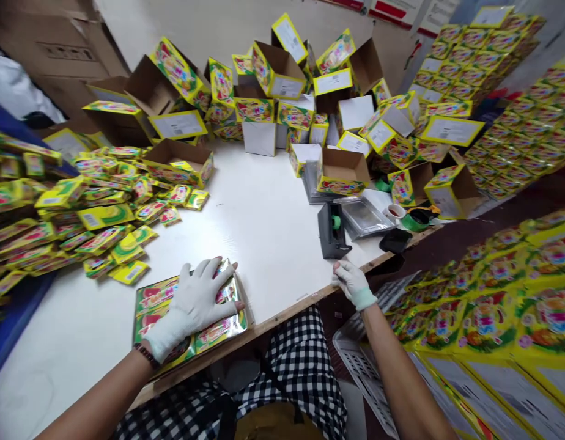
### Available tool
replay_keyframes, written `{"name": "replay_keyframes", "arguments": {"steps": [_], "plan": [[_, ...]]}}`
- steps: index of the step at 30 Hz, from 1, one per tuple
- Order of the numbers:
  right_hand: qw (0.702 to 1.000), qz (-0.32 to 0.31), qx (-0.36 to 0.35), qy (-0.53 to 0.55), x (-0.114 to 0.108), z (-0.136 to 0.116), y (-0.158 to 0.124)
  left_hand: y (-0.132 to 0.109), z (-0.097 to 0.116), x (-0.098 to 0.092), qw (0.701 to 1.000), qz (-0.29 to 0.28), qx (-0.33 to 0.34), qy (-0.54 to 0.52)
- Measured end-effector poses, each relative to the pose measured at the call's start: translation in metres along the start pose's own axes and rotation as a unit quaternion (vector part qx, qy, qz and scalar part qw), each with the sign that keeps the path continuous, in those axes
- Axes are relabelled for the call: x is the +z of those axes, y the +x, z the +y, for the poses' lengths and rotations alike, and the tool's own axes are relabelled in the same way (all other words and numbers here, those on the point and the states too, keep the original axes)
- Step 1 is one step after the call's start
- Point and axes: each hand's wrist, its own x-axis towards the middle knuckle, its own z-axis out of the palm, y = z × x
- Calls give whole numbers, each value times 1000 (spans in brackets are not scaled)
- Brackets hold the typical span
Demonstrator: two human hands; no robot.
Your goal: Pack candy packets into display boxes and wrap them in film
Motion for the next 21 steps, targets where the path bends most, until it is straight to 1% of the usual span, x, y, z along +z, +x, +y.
{"name": "replay_keyframes", "arguments": {"steps": [1,3,4,6,7,9,11,13,15,18,21], "plan": [[998,-51,21,0,13,-3,-5,-1,1,-1,1000,-1,0,-3],[982,-182,56,-7,51,-11,-13,-3,2,-3,1000,-2,-2,-4],[964,-258,68,-13,74,-14,-16,-3,2,-3,1000,-2,-4,-4],[915,-392,85,-46,123,-20,-17,-4,2,-4,1000,0,-6,-8],[890,-441,92,-68,145,-21,-15,-4,3,-4,1000,3,-6,-10],[850,-504,100,-118,178,-20,-8,-4,3,-6,1000,7,-2,-11],[830,-523,105,-163,195,-14,-1,-5,4,-8,1000,9,9,-10],[827,-521,119,-177,200,-4,4,-5,4,-9,1000,11,12,-9],[830,-513,149,-160,199,5,5,-5,3,-9,1000,14,12,-9],[836,-498,196,-122,195,18,-2,-5,1,-6,1000,11,16,-8],[863,-455,208,-68,195,34,-16,-5,1,-3,1000,15,19,-5]]}}
